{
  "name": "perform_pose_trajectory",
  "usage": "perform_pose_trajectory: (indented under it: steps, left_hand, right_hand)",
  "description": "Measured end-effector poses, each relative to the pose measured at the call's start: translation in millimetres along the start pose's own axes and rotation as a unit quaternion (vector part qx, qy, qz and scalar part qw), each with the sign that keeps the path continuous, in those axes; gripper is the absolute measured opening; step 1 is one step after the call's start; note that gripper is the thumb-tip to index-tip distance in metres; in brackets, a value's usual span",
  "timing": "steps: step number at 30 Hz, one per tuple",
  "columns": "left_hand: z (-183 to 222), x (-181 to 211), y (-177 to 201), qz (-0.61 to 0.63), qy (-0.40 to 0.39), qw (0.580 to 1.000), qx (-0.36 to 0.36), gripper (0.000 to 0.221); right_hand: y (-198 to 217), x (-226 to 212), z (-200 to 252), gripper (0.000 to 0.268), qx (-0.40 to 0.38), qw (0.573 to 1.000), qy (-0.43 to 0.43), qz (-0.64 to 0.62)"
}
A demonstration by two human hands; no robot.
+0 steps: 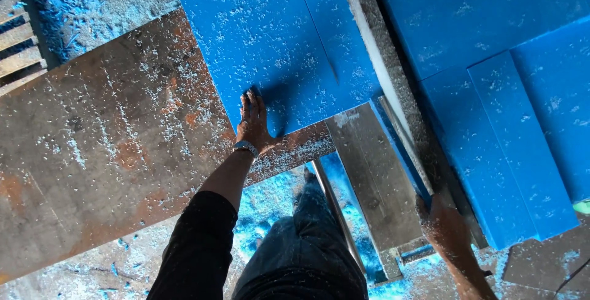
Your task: Cutting large blue foam blocks into smaller pieces using a stationary power saw.
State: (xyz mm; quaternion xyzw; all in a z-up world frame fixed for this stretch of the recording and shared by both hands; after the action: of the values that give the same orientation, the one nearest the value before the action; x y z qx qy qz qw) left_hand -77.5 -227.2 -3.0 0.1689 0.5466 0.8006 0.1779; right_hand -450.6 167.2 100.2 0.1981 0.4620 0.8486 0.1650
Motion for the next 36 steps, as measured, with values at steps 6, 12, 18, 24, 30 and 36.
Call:
perform_pose_trajectory:
  steps: [6, 12, 18, 24, 30, 36]
  left_hand:
    - [-7, -12, -11, 0.006, -0.015, 0.999, 0.04, 0.154]
    - [-12, -16, -8, -0.005, -0.017, 0.999, 0.051, 0.146]
    - [-14, -15, 9, 0.018, -0.02, 0.999, 0.045, 0.14]
    - [-20, -28, 12, 0.056, -0.029, 0.994, 0.087, 0.137]
    - [9, -38, 11, 0.036, -0.067, 0.988, 0.138, 0.14]
    - [54, -36, -19, -0.045, -0.135, 0.976, 0.162, 0.121]
  right_hand:
    - [4, -12, -8, 0.055, 0.0, 1.0, 0.009, -0.001]
    - [12, -20, -11, 0.057, -0.048, 0.999, -0.013, -0.013]
    - [13, -24, -25, 0.054, 0.032, 0.999, 0.0, 0.019]
    - [38, -39, -59, 0.054, 0.009, 1.0, -0.009, 0.017]
    - [59, -53, -97, 0.071, -0.032, 0.998, -0.048, -0.019]
    - [75, -83, -87, 0.074, -0.009, 0.996, -0.059, -0.067]
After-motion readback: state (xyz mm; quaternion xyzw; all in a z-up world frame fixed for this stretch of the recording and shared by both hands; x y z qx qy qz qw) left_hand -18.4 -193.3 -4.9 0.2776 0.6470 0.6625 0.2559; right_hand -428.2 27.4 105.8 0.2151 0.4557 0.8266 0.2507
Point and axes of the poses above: each hand's wrist, its own z-axis away from the middle knuckle, its own y-axis out of the back of the hand, x = y × z, the point moved 10 cm from there along -z, towards the middle knuckle, and after that the axes turned 6 degrees about z, right-handed, at the moved point
